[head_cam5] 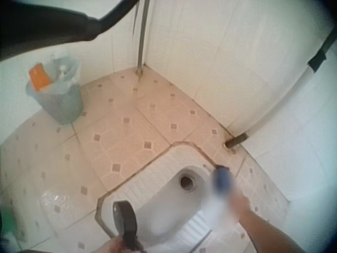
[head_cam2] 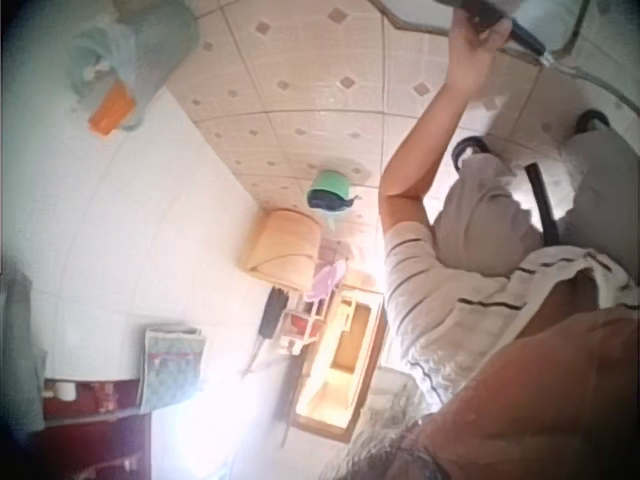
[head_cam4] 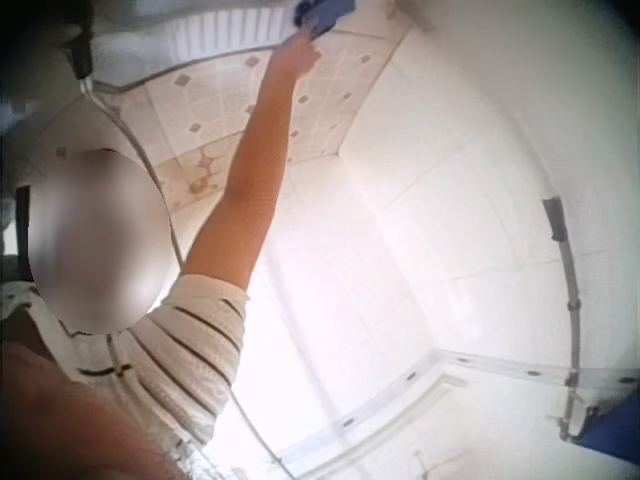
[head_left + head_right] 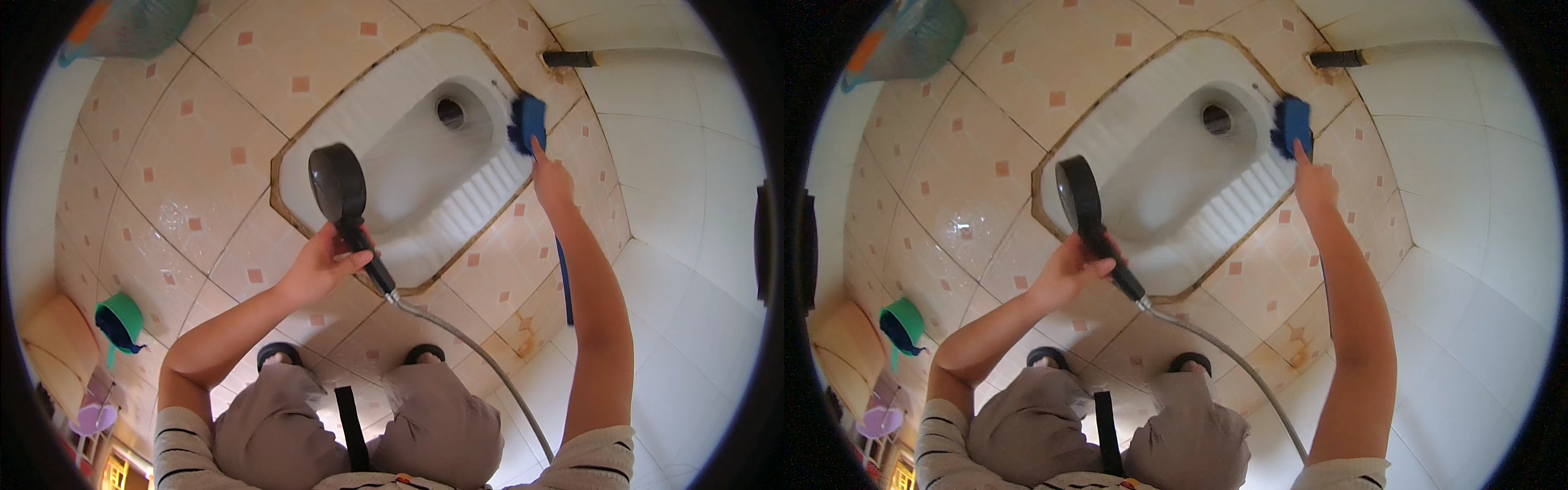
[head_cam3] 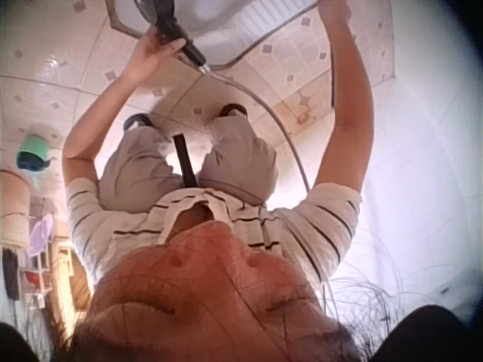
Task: The person washes a blue cloth in a green scoop filled with water, then uses a handheld shower head and a blue brush to scrub a squat toilet. After cleaning, the person walks through a hallway and living room, adjusting curtains and a clothes rack.
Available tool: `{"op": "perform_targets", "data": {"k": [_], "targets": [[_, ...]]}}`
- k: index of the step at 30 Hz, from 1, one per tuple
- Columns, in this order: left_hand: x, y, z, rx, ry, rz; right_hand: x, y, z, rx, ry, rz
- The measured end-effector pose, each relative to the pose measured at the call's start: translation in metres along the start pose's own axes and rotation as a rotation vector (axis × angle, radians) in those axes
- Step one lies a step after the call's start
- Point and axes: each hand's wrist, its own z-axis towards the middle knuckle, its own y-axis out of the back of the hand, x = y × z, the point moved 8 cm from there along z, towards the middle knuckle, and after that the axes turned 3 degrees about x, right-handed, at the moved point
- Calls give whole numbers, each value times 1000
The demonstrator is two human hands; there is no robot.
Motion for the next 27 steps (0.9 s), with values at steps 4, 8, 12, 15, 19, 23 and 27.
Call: {"op": "perform_targets", "data": {"k": [4,8,12,15,19,23,27], "targets": [[68,-4,-34,26,138,-48,-12,-58,-105,151,64,89],[116,0,-67,-47,270,-17,92,-68,-213,77,291,235],[126,19,-99,-128,253,-78,167,-61,-272,315,428,331],[112,35,-121,-220,234,-99,214,-54,-273,444,571,325],[82,60,-135,-310,119,-100,285,-18,-213,343,690,306],[59,82,-128,-389,3,-183,356,21,-130,89,625,575],[46,93,-135,-409,-59,-189,350,10,-150,178,637,594]]}}
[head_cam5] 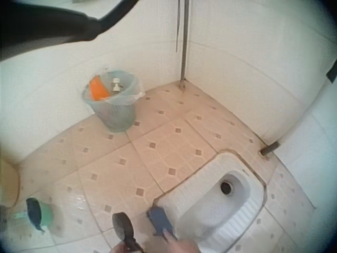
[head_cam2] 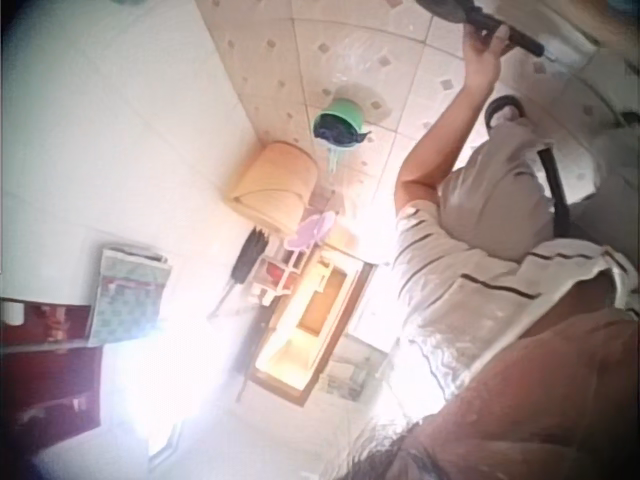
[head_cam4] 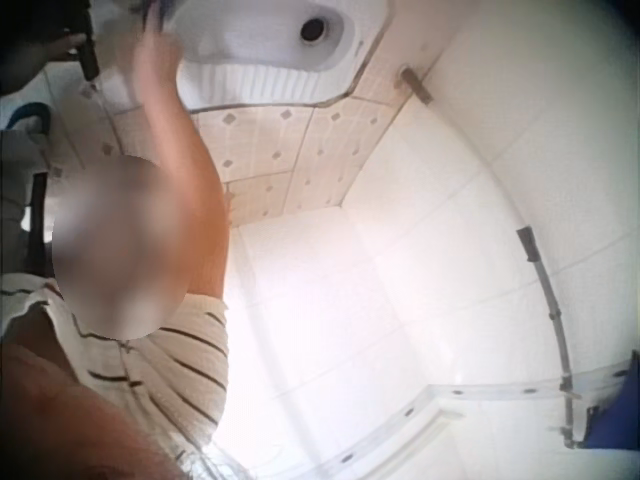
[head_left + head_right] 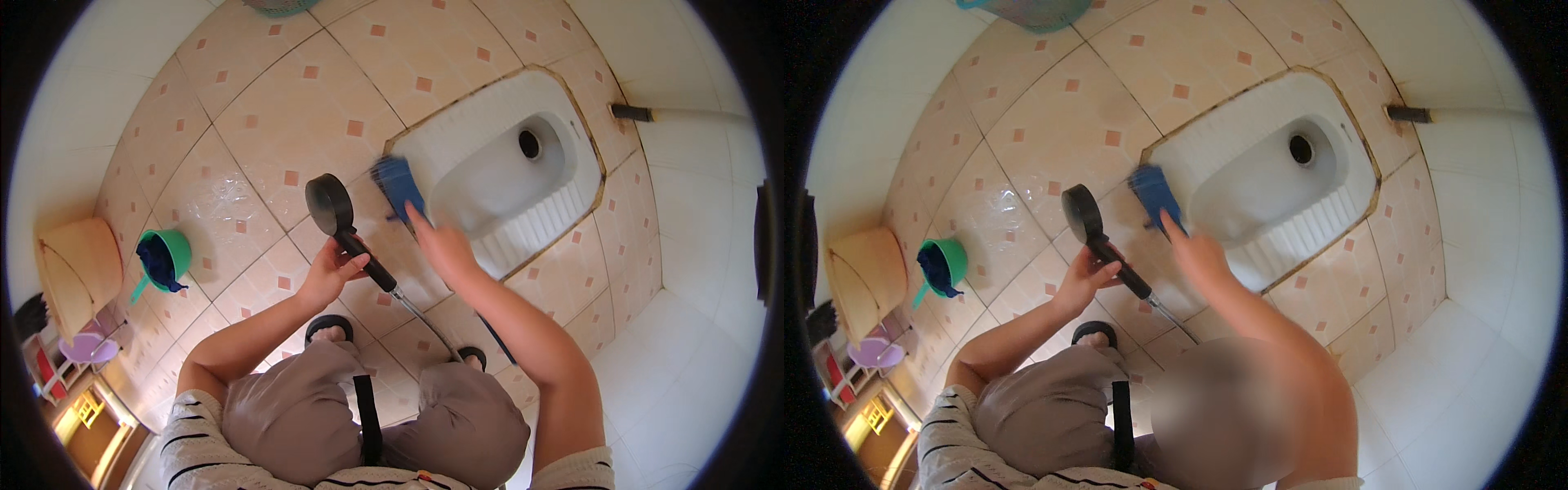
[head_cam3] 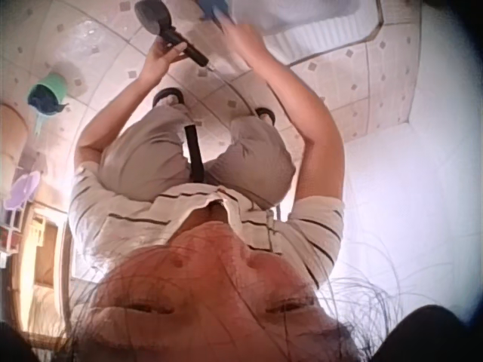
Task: The person washes a blue cloth in a green scoop filled with water, then uses a handheld shower head and a blue brush to scrub a squat toilet. After cleaning, the person walks through a hallway and living room, adjusting curtains and a clothes rack.
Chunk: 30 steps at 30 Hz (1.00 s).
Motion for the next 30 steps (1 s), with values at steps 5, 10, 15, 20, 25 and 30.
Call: {"op": "perform_targets", "data": {"k": [5,10,15,20,25,30], "targets": [[-3,13,-1,-35,-8,88,-24,-10,-90,411,-95,-148],[-8,5,18,-42,14,46,11,21,-23,337,-28,-198],[-49,-29,59,69,-49,76,7,52,40,151,-87,-280],[-80,-76,88,187,-93,94,-80,115,50,-73,-164,-353],[-81,-107,106,232,-98,149,-191,207,63,-405,-377,-332],[-71,-154,113,351,-42,218,-264,240,26,-328,-630,-400]]}}
